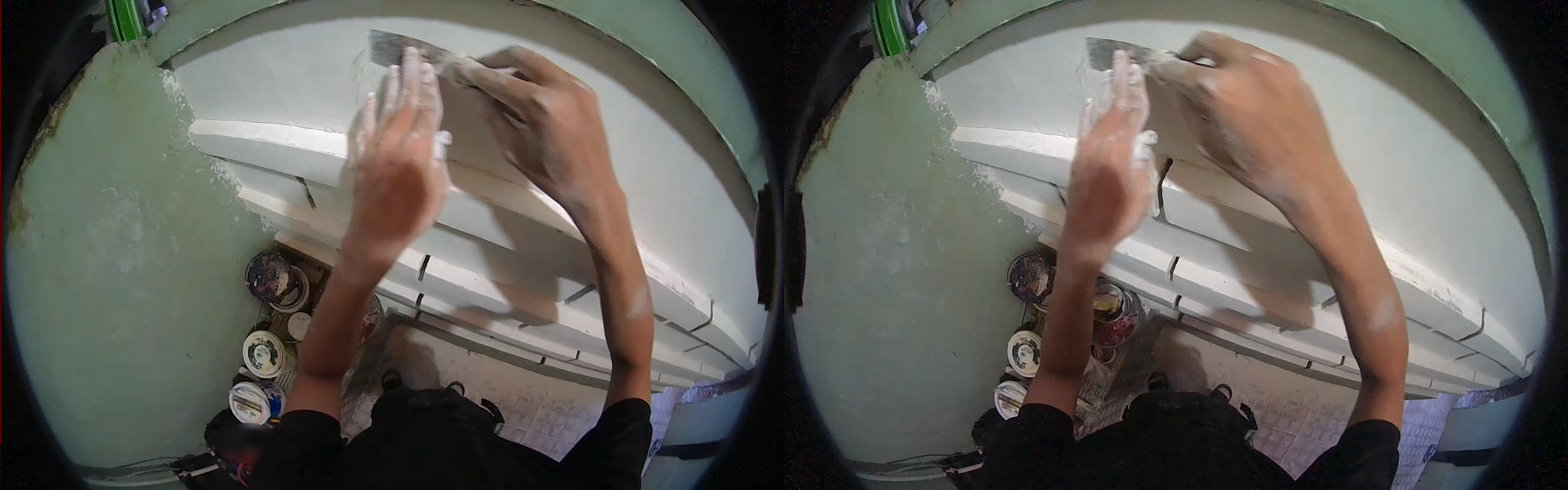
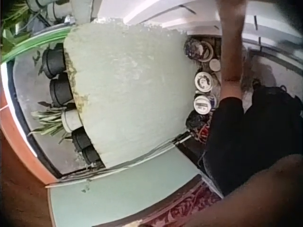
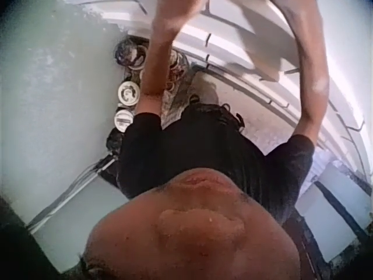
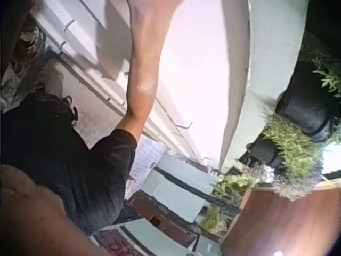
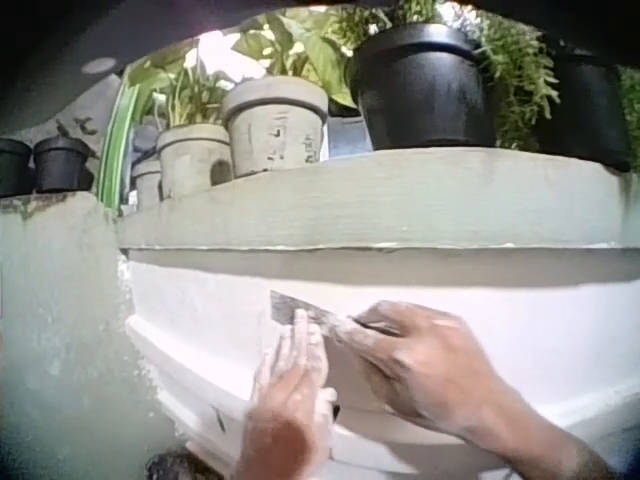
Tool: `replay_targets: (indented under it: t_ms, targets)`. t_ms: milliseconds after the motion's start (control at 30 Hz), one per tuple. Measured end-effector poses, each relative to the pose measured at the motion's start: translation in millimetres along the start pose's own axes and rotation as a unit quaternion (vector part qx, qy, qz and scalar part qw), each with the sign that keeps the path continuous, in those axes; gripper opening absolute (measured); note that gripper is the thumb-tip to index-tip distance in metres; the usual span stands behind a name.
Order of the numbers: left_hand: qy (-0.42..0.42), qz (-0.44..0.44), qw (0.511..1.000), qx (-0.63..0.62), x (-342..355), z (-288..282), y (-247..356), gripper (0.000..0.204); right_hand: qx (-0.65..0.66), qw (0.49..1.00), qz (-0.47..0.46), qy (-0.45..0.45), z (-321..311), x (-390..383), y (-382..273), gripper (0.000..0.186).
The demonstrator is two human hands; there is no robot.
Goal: The person is using a putty knife to apply and smooth wall filler or joint compound into gaps in a segmented wall structure.
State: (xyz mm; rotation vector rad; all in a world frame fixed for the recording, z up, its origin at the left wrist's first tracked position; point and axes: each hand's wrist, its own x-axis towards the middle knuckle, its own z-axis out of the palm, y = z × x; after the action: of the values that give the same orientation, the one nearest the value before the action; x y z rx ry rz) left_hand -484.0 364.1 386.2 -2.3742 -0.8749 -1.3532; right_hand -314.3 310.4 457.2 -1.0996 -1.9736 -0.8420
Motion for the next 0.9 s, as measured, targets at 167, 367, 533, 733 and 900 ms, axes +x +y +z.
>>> replay_targets:
  t_ms: [167, 367, 533, 733, 900]
  targets:
    - [-0.009, -0.009, 1.0, -0.022, -4.8, 1.8, -6.1, 0.067, 0.02, 1.0, -0.017, -0.003, -2.3, -5.8, -0.4, 0.048]
    - [-0.115, 0.029, 0.986, -0.119, -25.0, 6.3, 85.4, 0.068, 0.02, 0.997, 0.073, 0.02, -75.7, -81.4, -2.1, 0.043]
    - [-0.122, 0.048, 0.974, -0.187, -28.0, 18.2, 119.0, 0.066, -0.045, 0.996, 0.083, 0.002, -99.2, -112.1, 4.4, 0.039]
    - [-0.121, 0.034, 0.973, -0.191, -21.7, 18.5, 104.6, 0.075, -0.026, 0.995, 0.1, 0.003, -79.9, -101.2, 7.1, 0.04]
    - [-0.118, 0.015, 0.983, -0.142, -19.8, 10.7, 69.8, 0.075, 0.028, 0.993, 0.115, 0.005, -46.1, -75.3, -2.1, 0.042]
